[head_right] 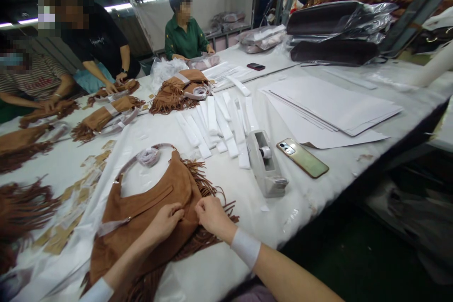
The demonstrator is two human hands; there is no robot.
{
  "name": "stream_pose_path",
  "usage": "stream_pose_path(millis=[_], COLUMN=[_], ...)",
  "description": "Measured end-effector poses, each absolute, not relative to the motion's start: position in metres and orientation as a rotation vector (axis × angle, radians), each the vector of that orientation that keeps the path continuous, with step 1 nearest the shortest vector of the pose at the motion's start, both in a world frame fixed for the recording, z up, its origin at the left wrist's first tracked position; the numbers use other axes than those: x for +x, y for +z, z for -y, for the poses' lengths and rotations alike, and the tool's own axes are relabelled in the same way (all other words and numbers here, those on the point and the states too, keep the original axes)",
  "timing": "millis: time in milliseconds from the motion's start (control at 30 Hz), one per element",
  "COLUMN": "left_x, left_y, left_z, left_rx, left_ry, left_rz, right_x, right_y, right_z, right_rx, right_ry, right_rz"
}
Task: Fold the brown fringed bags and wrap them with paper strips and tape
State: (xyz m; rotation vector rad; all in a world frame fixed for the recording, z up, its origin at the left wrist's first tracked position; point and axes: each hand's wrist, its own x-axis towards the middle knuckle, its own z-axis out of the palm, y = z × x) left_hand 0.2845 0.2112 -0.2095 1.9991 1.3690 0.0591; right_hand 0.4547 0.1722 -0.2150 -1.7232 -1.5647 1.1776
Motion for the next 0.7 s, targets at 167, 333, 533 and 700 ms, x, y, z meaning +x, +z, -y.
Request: stream_pose_path(millis=[167, 333, 533, 700], left_x=[0.275, 0.273, 0.271, 0.272], left_y=[-0.213, -0.214, -0.222, -0.226], left_z=[-0.205, -0.202, -0.201, -0.201], left_rx=[1.783, 1.656, 1.576, 1.513], left_ry=[0.319, 0.432, 0.516, 0.565], left_rz=[-1.226, -1.136, -1.11, -1.073], right_x=[0.452, 0.452, 0.444, 0.439], right_y=[-0.201, -0.197, -0.202, -0.203], right_z=[-0.189, -0.2, -0.199, -0.198], right_rx=[-1.725, -1.709, -1.74, -1.724], right_ry=[1.242, 1.541, 1.765, 1.621], right_rz=[1.671, 1.712, 1.666, 1.721])
